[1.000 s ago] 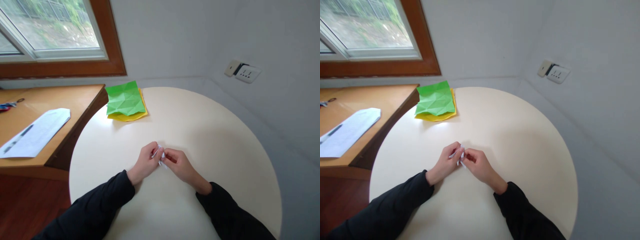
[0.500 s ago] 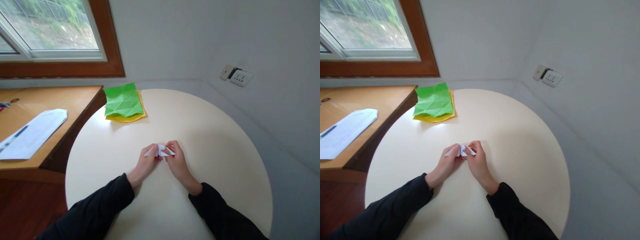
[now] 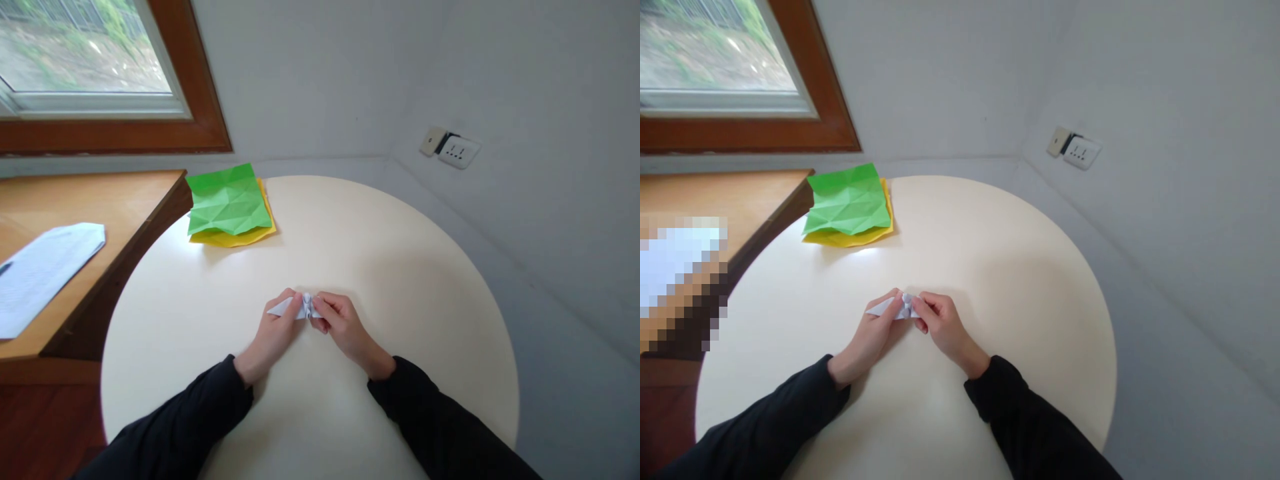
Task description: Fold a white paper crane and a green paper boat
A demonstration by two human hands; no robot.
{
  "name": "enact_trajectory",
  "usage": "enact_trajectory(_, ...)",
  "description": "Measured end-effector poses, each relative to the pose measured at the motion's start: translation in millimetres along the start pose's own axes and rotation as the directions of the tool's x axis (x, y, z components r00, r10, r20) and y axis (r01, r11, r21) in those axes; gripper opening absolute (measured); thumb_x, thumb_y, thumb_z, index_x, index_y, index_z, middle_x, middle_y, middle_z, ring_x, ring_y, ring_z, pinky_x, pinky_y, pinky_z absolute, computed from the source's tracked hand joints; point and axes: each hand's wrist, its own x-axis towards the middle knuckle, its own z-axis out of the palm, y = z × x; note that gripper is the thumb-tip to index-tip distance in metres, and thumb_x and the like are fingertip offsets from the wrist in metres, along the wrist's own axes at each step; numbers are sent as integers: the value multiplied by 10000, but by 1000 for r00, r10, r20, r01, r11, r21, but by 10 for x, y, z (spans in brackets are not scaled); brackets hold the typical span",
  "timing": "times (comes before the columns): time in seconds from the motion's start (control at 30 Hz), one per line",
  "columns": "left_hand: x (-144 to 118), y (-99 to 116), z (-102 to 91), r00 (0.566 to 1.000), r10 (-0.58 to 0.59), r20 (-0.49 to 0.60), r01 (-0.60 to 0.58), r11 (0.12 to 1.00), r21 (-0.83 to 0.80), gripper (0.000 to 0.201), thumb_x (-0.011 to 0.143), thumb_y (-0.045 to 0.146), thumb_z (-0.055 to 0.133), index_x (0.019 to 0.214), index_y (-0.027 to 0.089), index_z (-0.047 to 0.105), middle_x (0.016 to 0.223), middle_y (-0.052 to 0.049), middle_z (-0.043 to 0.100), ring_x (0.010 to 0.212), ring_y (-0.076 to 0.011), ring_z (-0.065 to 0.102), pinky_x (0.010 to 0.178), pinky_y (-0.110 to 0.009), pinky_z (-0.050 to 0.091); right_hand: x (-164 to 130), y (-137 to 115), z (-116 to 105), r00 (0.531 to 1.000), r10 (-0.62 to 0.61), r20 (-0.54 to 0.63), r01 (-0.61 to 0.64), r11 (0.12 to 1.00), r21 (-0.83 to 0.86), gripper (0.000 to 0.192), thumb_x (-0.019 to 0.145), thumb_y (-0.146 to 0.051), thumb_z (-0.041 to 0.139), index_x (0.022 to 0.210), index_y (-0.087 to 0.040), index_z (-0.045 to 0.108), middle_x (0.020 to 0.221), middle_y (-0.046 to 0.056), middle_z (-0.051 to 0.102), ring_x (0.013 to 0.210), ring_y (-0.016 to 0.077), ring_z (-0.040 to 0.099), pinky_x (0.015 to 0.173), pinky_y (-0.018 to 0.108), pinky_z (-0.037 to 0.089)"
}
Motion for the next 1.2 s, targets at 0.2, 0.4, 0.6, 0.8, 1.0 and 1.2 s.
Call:
enact_trajectory(0.2,-1,53,14,995,-75,71,86,982,-166,367,761,496,603,624,161,538,605,9,522,605,-131,481,622,-258,406,16,23,-10,990,132,52,-142,934,329,421,743,-524,616,560,-199,420,444,-72,350,431,77,294,469,264,217)
enact_trajectory(0.4,-5,105,51,983,-127,133,163,936,-311,332,728,445,661,606,152,566,569,17,481,579,-117,453,590,-248,391,21,-63,3,982,157,102,-186,866,465,414,712,-499,647,537,-191,433,440,-61,376,441,77,301,495,267,263)
enact_trajectory(0.6,-7,108,41,983,-116,139,156,932,-328,345,758,437,637,591,151,540,569,13,477,587,-120,459,604,-255,395,26,-39,-29,975,211,64,-219,893,393,376,706,-474,639,528,-182,481,429,-49,410,430,85,347,465,260,282)
enact_trajectory(0.8,-21,128,51,979,-122,161,168,935,-313,346,781,431,622,603,157,510,536,13,518,567,-128,515,587,-262,420,22,9,-125,969,197,146,-217,966,138,349,773,-458,580,601,-154,580,483,-16,526,443,101,462,446,243,327)
enact_trajectory(1.0,-26,159,58,970,-134,201,198,917,-345,359,783,462,608,620,170,477,466,3,570,460,-159,565,501,-290,462,-5,-97,-133,955,171,242,-184,983,30,381,808,-485,563,622,-153,570,550,0,571,514,111,528,533,248,390)
enact_trajectory(1.2,-15,178,52,955,-160,250,262,851,-454,361,747,445,659,611,161,482,467,41,519,402,-143,561,455,-271,457,-14,-90,-106,958,141,250,-169,981,97,401,808,-532,559,702,-146,580,600,3,570,554,116,537,585,268,448)
